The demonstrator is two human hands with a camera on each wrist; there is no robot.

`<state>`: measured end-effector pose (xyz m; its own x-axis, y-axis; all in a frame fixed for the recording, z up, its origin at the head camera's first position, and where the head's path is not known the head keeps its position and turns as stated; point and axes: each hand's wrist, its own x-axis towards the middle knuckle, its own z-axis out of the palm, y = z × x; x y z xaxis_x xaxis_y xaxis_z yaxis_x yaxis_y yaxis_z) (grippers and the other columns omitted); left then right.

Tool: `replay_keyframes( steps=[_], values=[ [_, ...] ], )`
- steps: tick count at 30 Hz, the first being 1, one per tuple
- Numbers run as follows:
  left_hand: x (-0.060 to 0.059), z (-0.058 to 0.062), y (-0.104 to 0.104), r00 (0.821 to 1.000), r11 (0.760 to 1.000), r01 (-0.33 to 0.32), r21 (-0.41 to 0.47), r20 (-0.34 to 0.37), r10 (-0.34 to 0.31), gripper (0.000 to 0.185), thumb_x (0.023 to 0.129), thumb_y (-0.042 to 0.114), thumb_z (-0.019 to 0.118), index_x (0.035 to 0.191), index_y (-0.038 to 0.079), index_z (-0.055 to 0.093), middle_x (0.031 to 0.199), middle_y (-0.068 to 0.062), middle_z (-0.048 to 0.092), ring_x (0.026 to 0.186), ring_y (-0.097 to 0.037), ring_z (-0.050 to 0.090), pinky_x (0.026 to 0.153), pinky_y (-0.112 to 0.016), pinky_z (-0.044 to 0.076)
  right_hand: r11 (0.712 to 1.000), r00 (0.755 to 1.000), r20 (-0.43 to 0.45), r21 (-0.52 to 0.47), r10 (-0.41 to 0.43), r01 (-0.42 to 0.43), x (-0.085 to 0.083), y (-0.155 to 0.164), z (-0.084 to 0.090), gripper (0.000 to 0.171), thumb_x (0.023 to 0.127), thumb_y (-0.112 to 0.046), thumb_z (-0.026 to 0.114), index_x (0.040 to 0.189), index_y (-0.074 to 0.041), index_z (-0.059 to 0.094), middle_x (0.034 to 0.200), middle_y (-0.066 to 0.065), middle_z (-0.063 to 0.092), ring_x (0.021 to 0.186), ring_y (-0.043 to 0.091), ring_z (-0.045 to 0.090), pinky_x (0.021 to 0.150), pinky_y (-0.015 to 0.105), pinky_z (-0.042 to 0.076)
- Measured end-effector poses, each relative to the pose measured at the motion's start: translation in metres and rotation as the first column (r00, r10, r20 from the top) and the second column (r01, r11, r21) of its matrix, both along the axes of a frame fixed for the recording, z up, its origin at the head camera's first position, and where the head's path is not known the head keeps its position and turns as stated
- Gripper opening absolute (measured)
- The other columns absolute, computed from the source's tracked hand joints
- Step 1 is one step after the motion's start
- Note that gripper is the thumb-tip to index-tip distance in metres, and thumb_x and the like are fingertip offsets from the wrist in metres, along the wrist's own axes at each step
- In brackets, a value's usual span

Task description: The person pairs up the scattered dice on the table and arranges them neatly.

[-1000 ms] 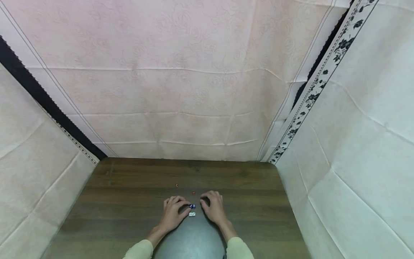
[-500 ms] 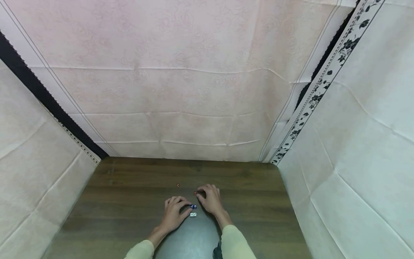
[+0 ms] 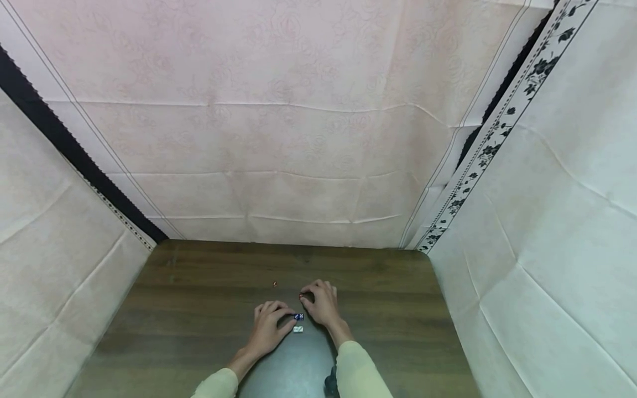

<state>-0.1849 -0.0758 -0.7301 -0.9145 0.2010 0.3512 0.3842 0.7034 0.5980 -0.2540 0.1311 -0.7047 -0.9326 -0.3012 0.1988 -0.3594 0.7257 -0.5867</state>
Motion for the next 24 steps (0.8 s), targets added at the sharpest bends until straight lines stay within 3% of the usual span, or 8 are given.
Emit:
replay_keyframes(
  steps=[12,24],
  values=[
    [0.001,0.0018,0.0005,1.0,1.0,-0.002,0.006,0.006,0.002,0.017,0.095,0.026,0.094,0.11,0.024,0.087,0.113,0.004,0.075,0.111,-0.022,0.064,0.104,-0.059,0.039,1.0,1.0,-0.011,-0.013,-0.009,0.009,0.003,-0.0016,-0.0002,0.007,0.102,-0.019,0.086,0.109,-0.019,0.086,0.116,0.002,0.075,0.11,0.024,0.064,0.103,0.052,0.04],
    [0.0004,0.0003,0.001,1.0,1.0,-0.014,-0.006,-0.007,0.014,0.017,0.095,0.028,0.094,0.11,0.025,0.088,0.113,0.005,0.076,0.113,-0.023,0.065,0.105,-0.058,0.039,0.998,0.999,0.015,-0.047,-0.036,0.037,0.009,0.0034,0.0034,0.007,0.103,-0.021,0.086,0.11,-0.02,0.087,0.115,0.0,0.077,0.11,0.023,0.065,0.099,0.044,0.037]
  ],
)
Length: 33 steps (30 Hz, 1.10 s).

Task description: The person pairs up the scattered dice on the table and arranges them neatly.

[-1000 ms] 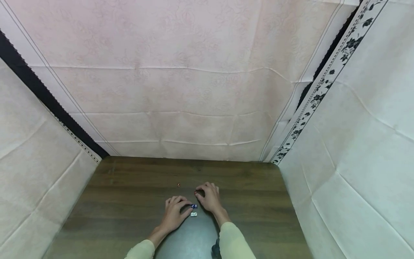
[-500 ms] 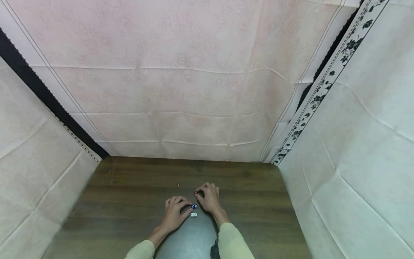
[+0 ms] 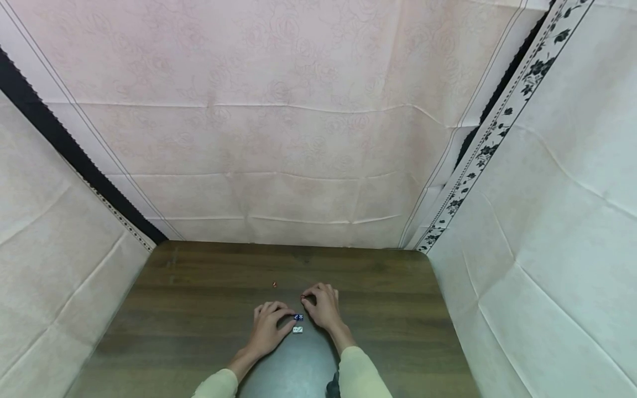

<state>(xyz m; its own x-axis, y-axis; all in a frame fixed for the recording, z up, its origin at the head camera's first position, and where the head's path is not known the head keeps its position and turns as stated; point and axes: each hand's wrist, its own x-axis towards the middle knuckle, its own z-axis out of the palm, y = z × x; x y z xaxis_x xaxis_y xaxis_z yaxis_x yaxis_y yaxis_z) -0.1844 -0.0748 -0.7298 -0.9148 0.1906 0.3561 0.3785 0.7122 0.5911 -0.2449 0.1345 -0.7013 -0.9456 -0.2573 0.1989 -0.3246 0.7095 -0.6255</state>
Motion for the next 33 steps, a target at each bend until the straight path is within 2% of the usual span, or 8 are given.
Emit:
replay_keyframes(
  steps=[13,33],
  values=[
    [0.001,0.001,-0.001,1.0,1.0,0.004,-0.001,-0.023,-0.004,0.016,0.096,0.029,0.093,0.111,0.024,0.087,0.114,0.002,0.076,0.114,-0.027,0.066,0.106,-0.06,0.04,1.0,0.999,-0.037,0.014,0.028,-0.028,0.014,0.003,-0.005,0.006,0.102,-0.022,0.086,0.109,-0.022,0.086,0.112,-0.002,0.076,0.107,0.021,0.064,0.102,0.05,0.041],
    [0.002,0.001,-0.001,1.0,1.0,0.0,-0.022,-0.011,-0.001,0.016,0.097,0.029,0.092,0.112,0.025,0.087,0.115,0.004,0.076,0.115,-0.024,0.066,0.106,-0.059,0.04,1.0,0.999,-0.051,0.024,0.007,-0.005,0.019,0.002,-0.01,0.01,0.098,-0.025,0.091,0.107,-0.024,0.087,0.117,0.001,0.073,0.108,0.021,0.06,0.103,0.051,0.039]
  ],
)
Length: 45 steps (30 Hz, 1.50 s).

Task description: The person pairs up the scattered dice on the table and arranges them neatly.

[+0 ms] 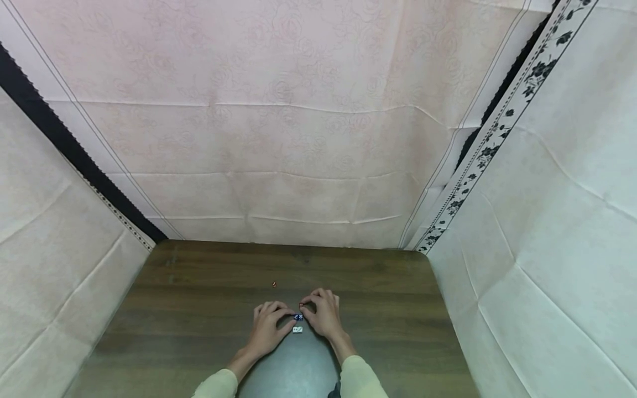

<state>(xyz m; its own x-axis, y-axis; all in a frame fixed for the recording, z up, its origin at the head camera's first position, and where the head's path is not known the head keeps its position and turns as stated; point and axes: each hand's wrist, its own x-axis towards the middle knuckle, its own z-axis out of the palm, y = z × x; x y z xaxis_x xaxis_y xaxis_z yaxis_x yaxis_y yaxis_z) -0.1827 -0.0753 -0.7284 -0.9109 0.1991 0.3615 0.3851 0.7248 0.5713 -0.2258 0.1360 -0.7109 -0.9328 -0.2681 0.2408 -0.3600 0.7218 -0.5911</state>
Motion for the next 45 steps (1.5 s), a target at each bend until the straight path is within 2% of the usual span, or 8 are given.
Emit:
replay_keyframes(
  steps=[5,10,27,35,41,45],
  values=[
    [0.0,0.0,0.0,1.0,1.0,-0.002,-0.008,-0.003,0.002,0.016,0.097,0.03,0.092,0.112,0.026,0.087,0.115,0.005,0.076,0.115,-0.023,0.066,0.106,-0.059,0.041,1.0,1.0,0.011,-0.027,-0.014,0.014,0.001,-0.001,-0.003,0.01,0.098,-0.024,0.091,0.107,-0.025,0.087,0.119,0.001,0.073,0.11,0.022,0.06,0.105,0.052,0.038],
    [-0.001,-0.002,0.0,1.0,1.0,0.0,-0.005,-0.009,0.0,0.017,0.097,0.03,0.092,0.112,0.026,0.087,0.115,0.004,0.076,0.115,-0.024,0.066,0.107,-0.06,0.04,0.999,1.0,-0.014,-0.045,-0.019,0.019,0.002,-0.001,-0.006,0.011,0.098,-0.022,0.091,0.107,-0.024,0.087,0.118,0.002,0.074,0.11,0.022,0.061,0.107,0.055,0.038],
    [0.0,0.0,-0.001,1.0,1.0,0.009,0.011,-0.009,-0.009,0.018,0.097,0.029,0.092,0.114,0.024,0.087,0.116,0.002,0.076,0.115,-0.026,0.066,0.106,-0.06,0.04,0.998,0.999,-0.032,-0.049,-0.028,0.027,0.004,-0.001,-0.008,0.011,0.097,-0.025,0.092,0.107,-0.025,0.088,0.116,0.001,0.074,0.108,0.021,0.061,0.105,0.054,0.039],
    [0.001,-0.001,-0.003,1.0,0.999,0.022,0.045,-0.001,-0.022,0.022,0.095,0.028,0.094,0.114,0.021,0.088,0.114,0.0,0.076,0.114,-0.028,0.066,0.105,-0.062,0.041,0.999,0.999,-0.033,-0.051,-0.019,0.017,0.003,0.001,-0.01,0.011,0.097,-0.025,0.091,0.108,-0.025,0.088,0.117,0.0,0.074,0.109,0.021,0.062,0.104,0.054,0.039],
    [0.004,-0.001,-0.011,0.998,0.997,0.05,0.066,-0.039,-0.048,0.024,0.092,0.023,0.096,0.114,0.019,0.087,0.112,0.001,0.076,0.11,-0.022,0.065,0.103,-0.06,0.045,0.999,0.999,-0.045,-0.046,-0.017,0.015,0.003,0.002,-0.012,0.011,0.098,-0.025,0.091,0.108,-0.027,0.087,0.117,-0.002,0.074,0.11,0.019,0.061,0.104,0.053,0.039],
    [0.004,0.002,-0.018,0.996,0.996,0.04,0.073,-0.08,-0.034,0.021,0.092,0.019,0.096,0.111,0.018,0.088,0.11,0.002,0.076,0.109,-0.019,0.066,0.099,-0.055,0.048,0.998,0.999,-0.045,-0.055,-0.012,0.01,0.003,0.002,-0.011,0.012,0.098,-0.025,0.091,0.109,-0.024,0.088,0.117,-0.001,0.074,0.11,0.02,0.061,0.105,0.052,0.039]
  ],
)
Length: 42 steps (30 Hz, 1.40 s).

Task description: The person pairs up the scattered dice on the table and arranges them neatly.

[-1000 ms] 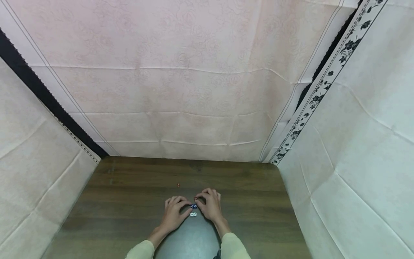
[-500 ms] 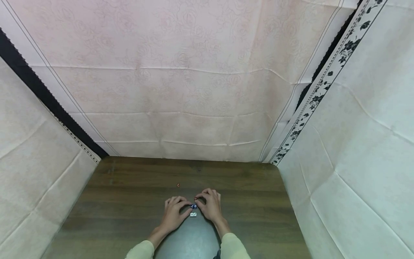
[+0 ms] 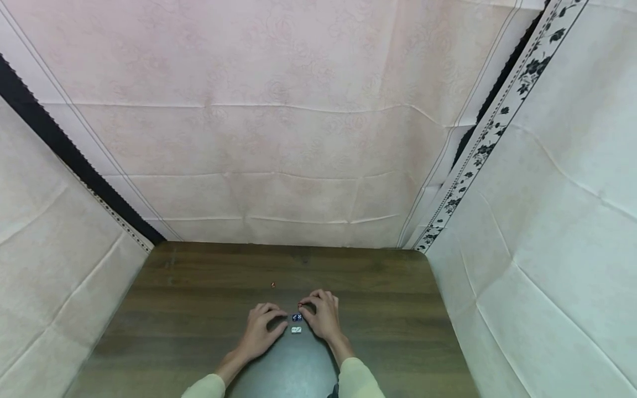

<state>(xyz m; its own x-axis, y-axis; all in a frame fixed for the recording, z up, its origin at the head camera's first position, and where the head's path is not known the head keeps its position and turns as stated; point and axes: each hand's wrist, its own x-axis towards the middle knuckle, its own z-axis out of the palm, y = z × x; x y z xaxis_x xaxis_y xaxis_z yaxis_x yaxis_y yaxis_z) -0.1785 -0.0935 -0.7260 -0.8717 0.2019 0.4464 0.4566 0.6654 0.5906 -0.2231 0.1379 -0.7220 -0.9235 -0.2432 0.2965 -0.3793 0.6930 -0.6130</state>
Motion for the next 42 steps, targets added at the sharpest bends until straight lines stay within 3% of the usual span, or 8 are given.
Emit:
replay_keyframes(
  steps=[8,13,18,24,29,42],
  values=[
    [-0.011,0.006,-0.009,0.996,0.996,-0.062,0.064,-0.054,0.065,0.018,0.092,0.012,0.095,0.109,0.012,0.088,0.109,-0.003,0.078,0.104,-0.025,0.067,0.093,-0.051,0.047,1.0,1.0,-0.002,-0.009,-0.003,0.003,-0.001,-0.001,0.002,0.012,0.097,-0.025,0.092,0.109,-0.022,0.088,0.117,0.002,0.075,0.111,0.022,0.063,0.107,0.054,0.04],
    [-0.024,0.005,-0.014,0.985,0.987,-0.146,0.063,-0.084,0.151,0.021,0.09,0.01,0.096,0.108,0.01,0.087,0.109,-0.006,0.079,0.101,-0.026,0.068,0.086,-0.043,0.045,1.0,1.0,-0.018,-0.015,-0.01,0.009,0.0,-0.002,0.0,0.013,0.096,-0.024,0.093,0.108,-0.022,0.088,0.117,0.001,0.075,0.111,0.022,0.063,0.106,0.054,0.04],
    [-0.04,0.007,-0.018,0.978,0.98,-0.187,0.071,-0.084,0.192,0.023,0.09,0.01,0.095,0.11,0.009,0.087,0.109,-0.008,0.08,0.1,-0.028,0.069,0.085,-0.043,0.043,1.0,1.0,-0.011,-0.015,-0.011,0.011,0.001,-0.002,0.001,0.013,0.096,-0.024,0.092,0.108,-0.022,0.088,0.117,0.001,0.075,0.111,0.022,0.062,0.106,0.054,0.04],
    [-0.057,0.015,-0.022,0.974,0.973,-0.225,0.052,-0.006,0.226,0.023,0.093,0.013,0.093,0.114,0.007,0.086,0.114,-0.013,0.08,0.103,-0.034,0.069,0.091,-0.052,0.047,1.0,1.0,-0.016,-0.017,-0.006,0.006,0.001,-0.002,0.001,0.012,0.097,-0.024,0.092,0.108,-0.021,0.089,0.118,0.002,0.074,0.111,0.024,0.062,0.106,0.054,0.039],
    [-0.068,0.015,-0.024,0.966,0.966,-0.257,0.023,0.046,0.256,0.02,0.095,0.015,0.092,0.112,0.01,0.086,0.115,-0.012,0.08,0.106,-0.034,0.07,0.091,-0.053,0.047,1.0,1.0,-0.003,-0.03,0.001,-0.001,0.0,-0.001,0.0,0.012,0.097,-0.023,0.092,0.108,-0.021,0.088,0.118,0.003,0.074,0.112,0.024,0.062,0.107,0.055,0.039],
    [-0.08,0.009,-0.025,0.95,0.963,-0.27,-0.023,0.153,0.27,0.018,0.098,0.019,0.09,0.114,0.011,0.086,0.12,-0.014,0.08,0.114,-0.04,0.068,0.102,-0.064,0.041,1.0,1.0,0.006,-0.02,-0.012,0.012,-0.001,0.0,-0.001,0.012,0.096,-0.024,0.092,0.108,-0.023,0.088,0.118,0.0,0.074,0.113,0.02,0.061,0.105,0.052,0.038]
  ],
)
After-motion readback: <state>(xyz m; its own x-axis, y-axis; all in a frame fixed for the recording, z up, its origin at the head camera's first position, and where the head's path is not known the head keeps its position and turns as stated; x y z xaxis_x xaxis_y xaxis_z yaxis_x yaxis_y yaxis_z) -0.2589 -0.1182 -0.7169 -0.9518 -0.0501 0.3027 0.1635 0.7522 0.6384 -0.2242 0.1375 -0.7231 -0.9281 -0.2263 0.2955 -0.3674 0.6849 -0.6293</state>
